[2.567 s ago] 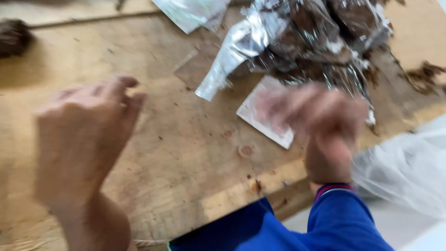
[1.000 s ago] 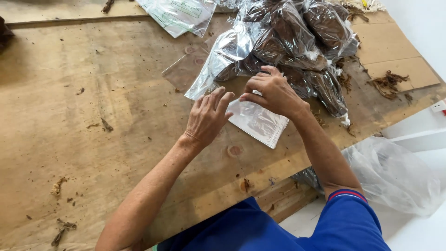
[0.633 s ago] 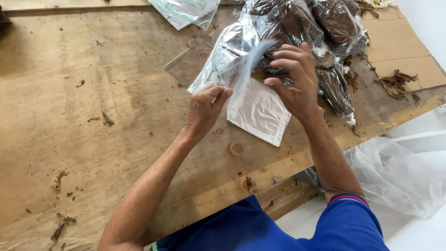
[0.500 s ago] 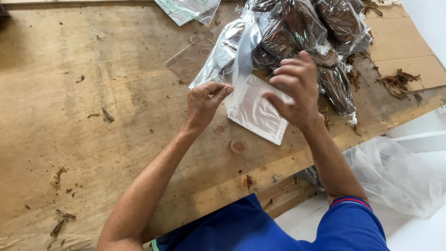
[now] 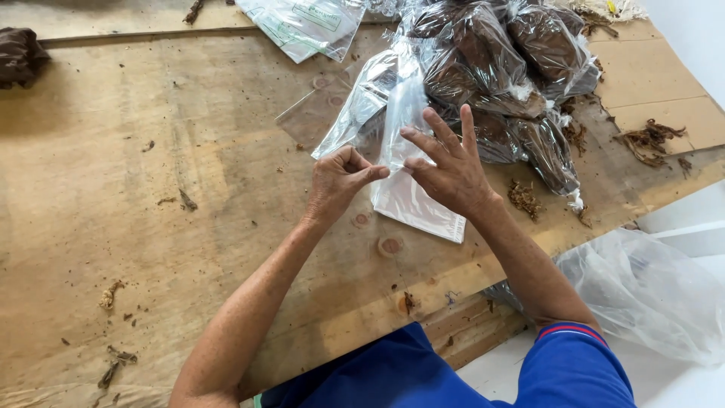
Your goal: The person places folded dried leaves into clear plastic bags, seals them, and sets them aside. The process is repeated with multiple leaf bundles on a wooden table.
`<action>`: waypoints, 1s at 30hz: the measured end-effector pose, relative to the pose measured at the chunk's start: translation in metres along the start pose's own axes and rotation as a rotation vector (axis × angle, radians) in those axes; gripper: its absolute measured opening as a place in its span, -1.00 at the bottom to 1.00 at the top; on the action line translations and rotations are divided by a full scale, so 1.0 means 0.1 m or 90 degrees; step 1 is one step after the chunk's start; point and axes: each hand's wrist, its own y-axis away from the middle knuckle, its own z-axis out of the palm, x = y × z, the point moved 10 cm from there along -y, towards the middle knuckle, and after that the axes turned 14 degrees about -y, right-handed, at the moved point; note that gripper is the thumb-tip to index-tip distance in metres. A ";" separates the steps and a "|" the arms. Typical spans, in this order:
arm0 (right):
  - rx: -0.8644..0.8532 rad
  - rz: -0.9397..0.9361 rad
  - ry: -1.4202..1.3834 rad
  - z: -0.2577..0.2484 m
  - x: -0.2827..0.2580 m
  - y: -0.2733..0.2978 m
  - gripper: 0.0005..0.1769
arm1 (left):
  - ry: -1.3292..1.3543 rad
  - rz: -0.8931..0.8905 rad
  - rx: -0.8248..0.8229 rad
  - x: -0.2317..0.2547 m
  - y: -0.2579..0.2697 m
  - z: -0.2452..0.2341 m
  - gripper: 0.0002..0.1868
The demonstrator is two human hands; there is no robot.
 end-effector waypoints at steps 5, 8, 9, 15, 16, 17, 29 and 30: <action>-0.273 -0.006 0.042 0.22 -0.09 0.22 -0.90 | 0.108 -0.036 0.055 -0.09 -0.07 -0.18 -0.62; -0.328 -0.012 -0.162 0.25 -0.11 0.43 -0.80 | 0.147 -0.064 0.086 -0.26 -0.14 -0.30 -0.65; -0.328 -0.012 -0.162 0.18 -0.12 0.38 -0.80 | 0.147 -0.064 0.087 -0.33 -0.16 -0.30 -0.65; -0.339 0.236 -0.313 0.47 0.20 0.31 -0.45 | 0.081 -0.040 0.068 -0.37 -0.15 -0.26 -0.65; -0.283 0.154 -0.275 0.50 0.09 0.12 -0.37 | 0.065 -0.033 0.054 -0.31 -0.14 -0.27 -0.64; -0.228 0.072 -0.236 0.51 -0.03 -0.05 -0.24 | 0.049 -0.027 0.039 -0.24 -0.13 -0.28 -0.63; -0.174 0.081 -0.230 1.13 0.01 0.34 -0.44 | 0.090 -0.006 0.155 -0.38 -0.28 -0.53 -0.71; -0.176 0.078 -0.234 1.14 0.01 0.34 -0.44 | 0.089 -0.009 0.160 -0.36 -0.28 -0.57 -0.71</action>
